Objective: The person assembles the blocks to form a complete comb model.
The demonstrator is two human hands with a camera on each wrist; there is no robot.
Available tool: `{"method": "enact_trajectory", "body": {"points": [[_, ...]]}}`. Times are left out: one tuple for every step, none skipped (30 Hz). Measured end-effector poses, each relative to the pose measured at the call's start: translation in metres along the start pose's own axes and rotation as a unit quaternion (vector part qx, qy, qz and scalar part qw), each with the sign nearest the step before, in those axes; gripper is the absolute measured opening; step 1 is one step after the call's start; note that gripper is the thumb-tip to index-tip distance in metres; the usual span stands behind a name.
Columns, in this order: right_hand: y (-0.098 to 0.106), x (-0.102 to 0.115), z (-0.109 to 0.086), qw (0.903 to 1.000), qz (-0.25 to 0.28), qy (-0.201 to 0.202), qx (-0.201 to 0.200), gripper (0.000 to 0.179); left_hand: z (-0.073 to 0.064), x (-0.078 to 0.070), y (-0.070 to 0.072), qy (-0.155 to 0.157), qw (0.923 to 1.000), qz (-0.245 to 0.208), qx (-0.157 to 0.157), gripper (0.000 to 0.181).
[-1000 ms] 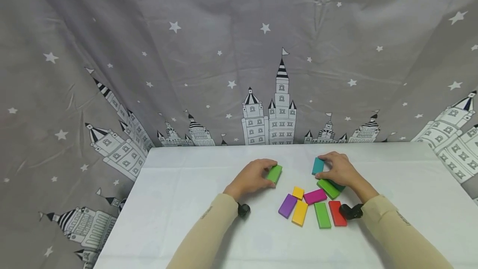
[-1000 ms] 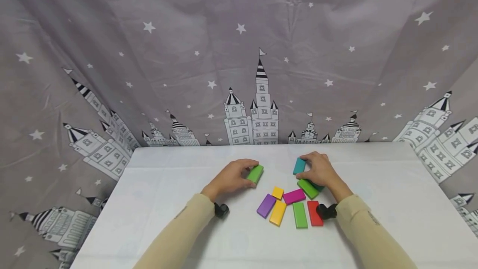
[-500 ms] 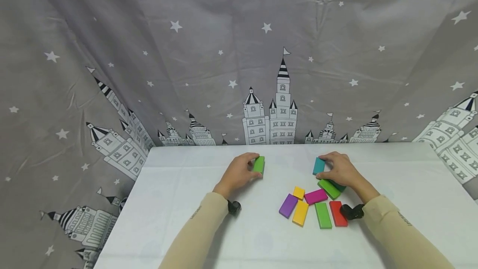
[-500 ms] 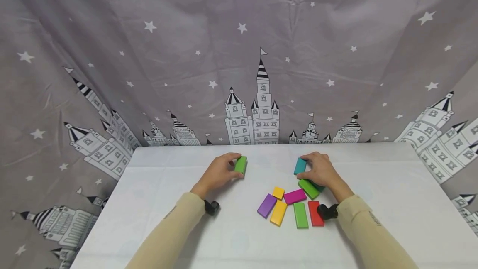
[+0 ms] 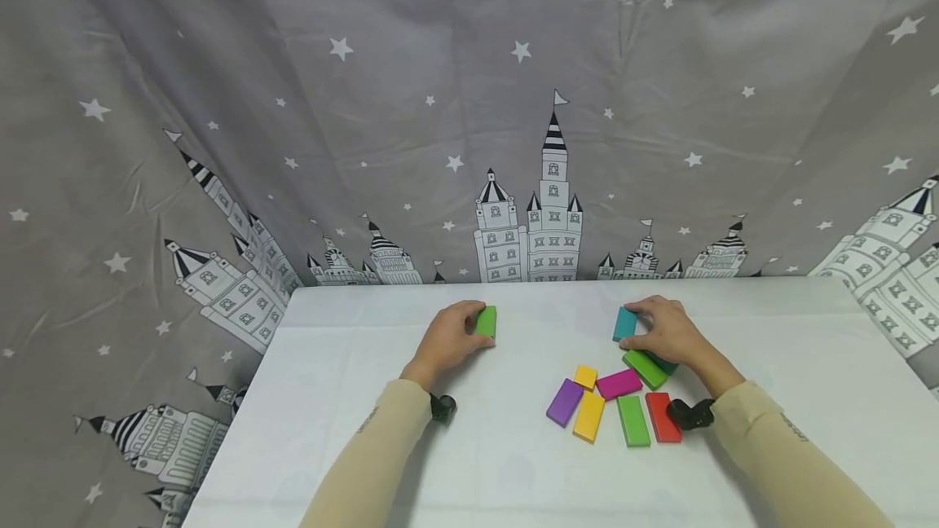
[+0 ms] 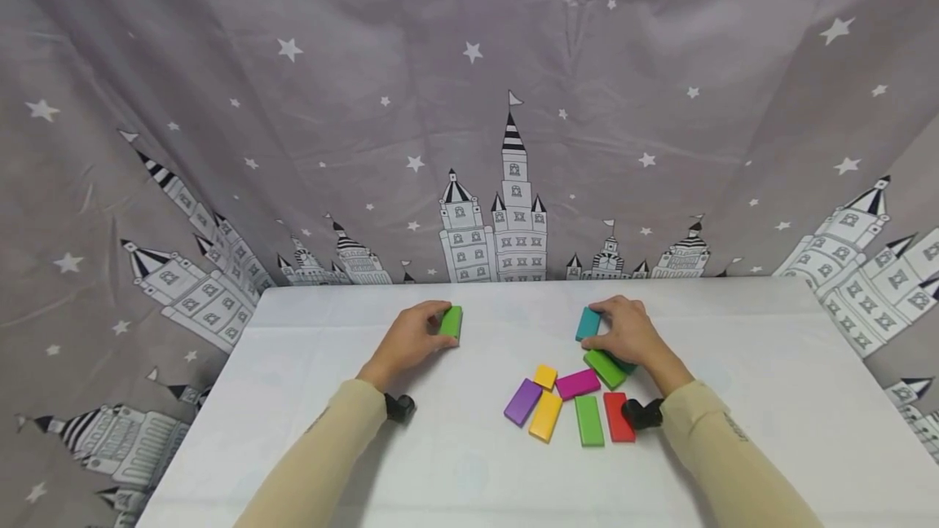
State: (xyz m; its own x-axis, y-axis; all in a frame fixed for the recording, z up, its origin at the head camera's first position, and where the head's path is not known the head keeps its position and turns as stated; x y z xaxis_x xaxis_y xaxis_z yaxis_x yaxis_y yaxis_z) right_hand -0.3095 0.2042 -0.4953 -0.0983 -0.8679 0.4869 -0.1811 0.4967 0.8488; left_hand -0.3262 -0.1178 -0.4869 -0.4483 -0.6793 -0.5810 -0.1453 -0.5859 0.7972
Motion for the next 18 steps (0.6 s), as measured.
{"method": "enact_trajectory", "body": {"points": [[0.000,0.000,0.000,1.0000,0.000,0.000,0.000,0.068,-0.001,0.001,0.001,0.003,1.0000,0.001,0.000,0.068],[0.001,0.000,0.000,1.0000,-0.001,0.000,0.000,0.069,-0.003,0.001,0.003,0.003,1.0000,0.002,-0.001,0.068],[0.001,-0.001,0.000,1.0000,-0.001,0.000,0.000,0.069,-0.004,0.002,0.003,0.005,1.0000,0.004,0.000,0.068],[0.001,-0.001,0.000,1.0000,-0.001,0.000,-0.001,0.069,-0.005,0.003,0.004,0.007,1.0000,0.004,0.001,0.068],[0.001,-0.001,0.000,1.0000,0.000,-0.001,-0.001,0.068,-0.005,0.003,0.004,0.008,1.0000,0.004,0.002,0.068],[0.001,-0.001,0.000,1.0000,0.000,-0.001,0.000,0.069,-0.006,0.004,0.004,0.008,0.9999,0.005,0.003,0.068],[0.001,-0.002,0.000,1.0000,0.000,-0.002,0.000,0.069,-0.007,0.004,0.004,0.008,0.9999,0.006,0.004,0.068],[0.001,-0.002,0.000,1.0000,-0.001,-0.002,0.000,0.069,-0.007,0.005,0.004,0.007,0.9999,0.008,0.005,0.068],[0.001,-0.002,0.001,1.0000,0.000,-0.003,-0.001,0.068,-0.008,0.006,0.004,0.008,0.9999,0.008,0.007,0.068],[0.001,-0.001,0.001,1.0000,-0.001,-0.003,-0.001,0.068,-0.009,0.006,0.003,0.007,0.9999,0.007,0.007,0.068],[0.000,-0.001,0.001,1.0000,-0.002,-0.003,0.000,0.068,-0.009,0.006,0.003,0.007,0.9999,0.008,0.007,0.068],[0.000,-0.001,0.001,1.0000,-0.003,-0.002,0.000,0.069,-0.010,0.006,0.003,0.006,0.9999,0.008,0.007,0.068],[0.000,-0.001,0.000,1.0000,-0.003,-0.001,0.000,0.069,-0.010,0.006,0.002,0.005,0.9999,0.009,0.007,0.068],[0.000,-0.001,0.000,1.0000,-0.003,0.000,0.000,0.069,-0.011,0.007,0.002,0.006,0.9999,0.010,0.007,0.068],[0.000,-0.001,0.000,1.0000,-0.004,0.001,0.000,0.069,-0.011,0.007,0.002,0.006,0.9999,0.011,0.007,0.068],[0.001,-0.001,0.000,1.0000,-0.003,0.002,0.000,0.069,-0.011,0.007,0.002,0.006,0.9999,0.013,0.007,0.069],[0.001,-0.001,0.000,1.0000,-0.003,0.003,-0.001,0.069,-0.011,0.007,0.002,0.006,0.9999,0.015,0.007,0.069],[0.001,-0.001,0.000,1.0000,-0.003,0.004,-0.002,0.069,-0.012,0.007,0.001,0.006,0.9998,0.016,0.008,0.069]]}}
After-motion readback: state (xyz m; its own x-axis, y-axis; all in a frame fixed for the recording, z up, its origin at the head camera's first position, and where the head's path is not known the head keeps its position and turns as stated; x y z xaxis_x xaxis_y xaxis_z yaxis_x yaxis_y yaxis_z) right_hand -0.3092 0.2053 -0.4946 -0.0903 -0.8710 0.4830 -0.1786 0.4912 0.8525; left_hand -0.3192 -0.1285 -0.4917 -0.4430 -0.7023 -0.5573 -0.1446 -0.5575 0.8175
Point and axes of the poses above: each hand's wrist, its own z-axis towards the middle knuckle, its own y-axis out of the back of the hand, x = y × z, the point moved 10 cm from there along z, towards the middle knuckle, and after that the axes turned 12 degrees about -y, right-handed, at the moved point
